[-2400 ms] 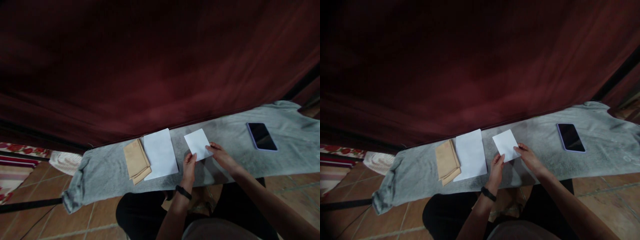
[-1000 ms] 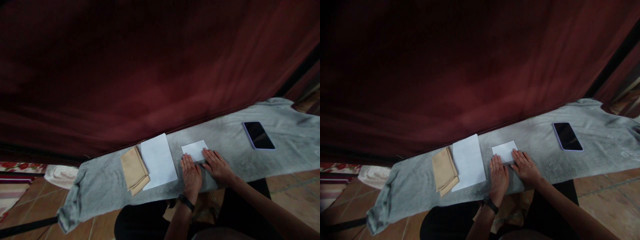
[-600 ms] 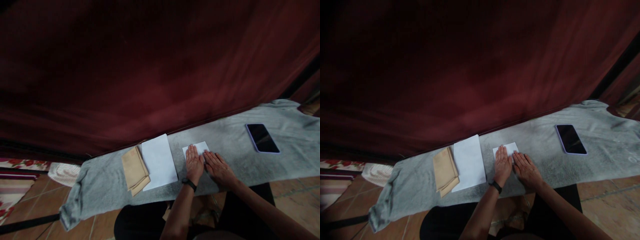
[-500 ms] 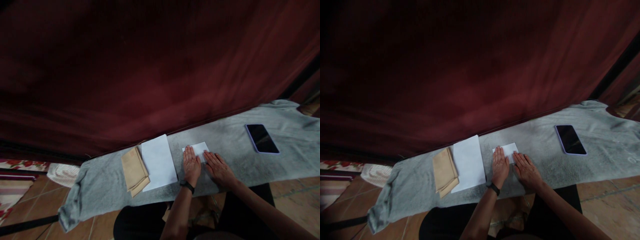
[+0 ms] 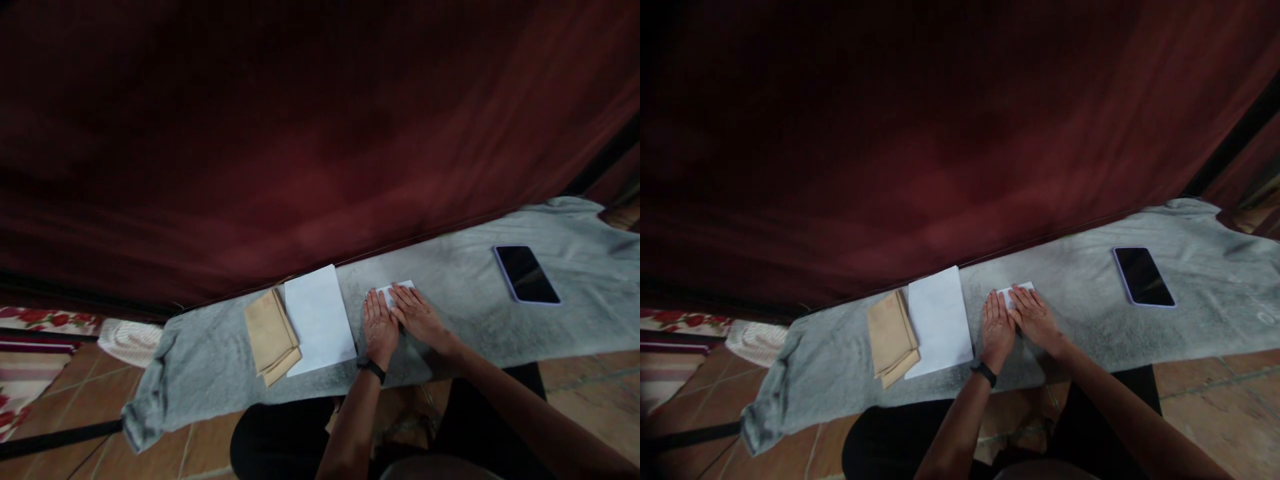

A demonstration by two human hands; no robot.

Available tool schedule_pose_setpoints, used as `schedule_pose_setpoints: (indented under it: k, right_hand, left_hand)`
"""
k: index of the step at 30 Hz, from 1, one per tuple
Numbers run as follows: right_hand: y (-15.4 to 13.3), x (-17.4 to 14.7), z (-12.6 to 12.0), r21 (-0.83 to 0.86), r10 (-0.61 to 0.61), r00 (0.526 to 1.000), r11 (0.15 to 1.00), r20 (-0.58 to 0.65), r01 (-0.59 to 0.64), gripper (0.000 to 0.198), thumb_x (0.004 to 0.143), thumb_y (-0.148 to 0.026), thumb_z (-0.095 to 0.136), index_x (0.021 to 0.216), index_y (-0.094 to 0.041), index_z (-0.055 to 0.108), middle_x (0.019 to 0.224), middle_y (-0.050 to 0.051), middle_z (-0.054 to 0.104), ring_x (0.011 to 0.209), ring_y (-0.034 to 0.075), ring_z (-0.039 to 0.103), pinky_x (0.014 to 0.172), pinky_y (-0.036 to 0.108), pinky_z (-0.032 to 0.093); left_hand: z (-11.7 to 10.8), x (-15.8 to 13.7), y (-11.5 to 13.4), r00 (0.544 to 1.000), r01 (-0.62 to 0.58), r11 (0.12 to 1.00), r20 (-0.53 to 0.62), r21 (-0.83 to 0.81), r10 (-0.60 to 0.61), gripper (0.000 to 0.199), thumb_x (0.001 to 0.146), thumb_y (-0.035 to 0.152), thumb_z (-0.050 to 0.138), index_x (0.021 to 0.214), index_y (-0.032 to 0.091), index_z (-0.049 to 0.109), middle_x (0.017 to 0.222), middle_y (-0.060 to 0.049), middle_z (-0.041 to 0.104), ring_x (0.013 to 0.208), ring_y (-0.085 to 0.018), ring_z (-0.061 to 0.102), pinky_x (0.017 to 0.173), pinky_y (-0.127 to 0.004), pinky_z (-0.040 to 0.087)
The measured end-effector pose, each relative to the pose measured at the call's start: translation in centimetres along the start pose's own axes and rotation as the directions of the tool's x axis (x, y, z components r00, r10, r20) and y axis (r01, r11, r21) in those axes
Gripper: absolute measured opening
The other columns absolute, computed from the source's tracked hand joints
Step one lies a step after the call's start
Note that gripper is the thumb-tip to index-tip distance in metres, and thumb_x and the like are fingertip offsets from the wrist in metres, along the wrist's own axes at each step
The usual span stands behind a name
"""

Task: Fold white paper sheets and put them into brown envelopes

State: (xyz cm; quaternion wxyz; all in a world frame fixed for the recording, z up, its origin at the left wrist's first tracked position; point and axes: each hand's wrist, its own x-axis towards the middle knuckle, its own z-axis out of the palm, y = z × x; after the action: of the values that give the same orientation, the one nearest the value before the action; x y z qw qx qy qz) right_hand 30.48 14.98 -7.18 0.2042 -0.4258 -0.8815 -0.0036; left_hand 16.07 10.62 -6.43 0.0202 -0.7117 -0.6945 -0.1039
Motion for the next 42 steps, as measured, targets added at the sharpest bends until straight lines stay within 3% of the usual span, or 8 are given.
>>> schedule_pose_setpoints:
  k: [7, 14, 20, 28, 30, 35, 42]
  right_hand:
    - [2.7, -1.6, -0.4, -0.042, 0.083, 0.996, 0.996, -0.029, -0.084, 0.061, 0.105, -0.031, 0.038, 0.161, -0.012, 0.027, 0.16, 0.016, 0.04, 0.147, 0.03, 0.041, 0.121, 0.052, 0.031]
    - [3.0, -1.9, -0.9, -0.05, 0.098, 0.994, 0.994, -0.048, -0.101, 0.061, 0.105, -0.033, 0.037, 0.16, -0.009, 0.03, 0.159, 0.018, 0.042, 0.145, 0.033, 0.044, 0.12, 0.053, 0.032]
    - [3.2, -2.0, -0.4, -0.042, 0.109, 0.994, 0.993, -0.012, -0.109, 0.063, 0.104, -0.032, 0.037, 0.162, -0.011, 0.025, 0.161, 0.016, 0.039, 0.147, 0.032, 0.041, 0.12, 0.054, 0.03]
    - [2.3, -1.9, -0.9, -0.072, 0.15, 0.988, 0.986, -0.028, -0.152, 0.061, 0.105, -0.032, 0.035, 0.161, -0.009, 0.028, 0.16, 0.019, 0.041, 0.146, 0.034, 0.042, 0.12, 0.056, 0.029]
    - [1.3, -2.5, -1.1, -0.05, 0.114, 0.993, 0.992, -0.014, -0.115, 0.061, 0.104, -0.031, 0.035, 0.161, -0.01, 0.029, 0.161, 0.018, 0.04, 0.147, 0.033, 0.041, 0.12, 0.055, 0.028]
    - [-0.6, -5.3, -1.6, 0.046, -0.11, 0.993, 0.993, 0.053, 0.107, 0.058, 0.104, -0.026, 0.034, 0.16, -0.015, 0.031, 0.162, 0.014, 0.04, 0.149, 0.027, 0.039, 0.121, 0.051, 0.03]
    - [0.7, -7.1, -2.7, 0.042, -0.043, 0.996, 0.998, 0.075, 0.04, 0.062, 0.104, -0.034, 0.038, 0.162, -0.014, 0.028, 0.162, 0.016, 0.038, 0.147, 0.03, 0.042, 0.121, 0.053, 0.03]
  left_hand:
    - [-0.3, -0.7, -1.1, 0.998, 0.042, 0.999, -0.051, -0.002, -0.042, 0.066, 0.104, 0.036, 0.041, 0.159, 0.003, 0.025, 0.165, -0.021, 0.03, 0.155, -0.029, 0.026, 0.125, -0.049, 0.032]
    - [-1.5, -1.6, -0.8, 0.997, 0.051, 0.999, -0.05, -0.016, -0.052, 0.063, 0.105, 0.032, 0.038, 0.16, 0.004, 0.024, 0.165, -0.02, 0.031, 0.155, -0.029, 0.025, 0.124, -0.051, 0.034]
    - [-1.9, -4.2, 1.2, 0.974, -0.219, 0.973, 0.043, -0.079, 0.222, 0.067, 0.104, 0.042, 0.041, 0.161, 0.011, 0.024, 0.168, -0.014, 0.026, 0.157, -0.027, 0.02, 0.126, -0.049, 0.032]
    - [-2.5, -4.7, 0.7, 0.948, -0.303, 0.952, 0.086, -0.055, 0.306, 0.076, 0.102, 0.058, 0.04, 0.16, 0.011, 0.024, 0.168, -0.02, 0.024, 0.157, -0.031, 0.02, 0.125, -0.049, 0.029]
    - [-2.5, -4.7, 0.7, 0.945, -0.308, 0.95, 0.102, -0.041, 0.311, 0.076, 0.102, 0.057, 0.039, 0.159, 0.009, 0.025, 0.169, -0.021, 0.022, 0.157, -0.031, 0.019, 0.125, -0.049, 0.028]
    - [-3.0, -4.6, 0.7, 0.936, -0.316, 0.947, 0.141, -0.06, 0.321, 0.072, 0.103, 0.051, 0.037, 0.159, 0.007, 0.024, 0.169, -0.02, 0.022, 0.158, -0.029, 0.015, 0.128, -0.046, 0.022]
    - [-4.3, -4.7, 0.5, 0.941, -0.288, 0.954, 0.16, -0.08, 0.298, 0.077, 0.1, 0.062, 0.039, 0.16, 0.016, 0.027, 0.169, -0.015, 0.024, 0.158, -0.027, 0.016, 0.127, -0.048, 0.021]
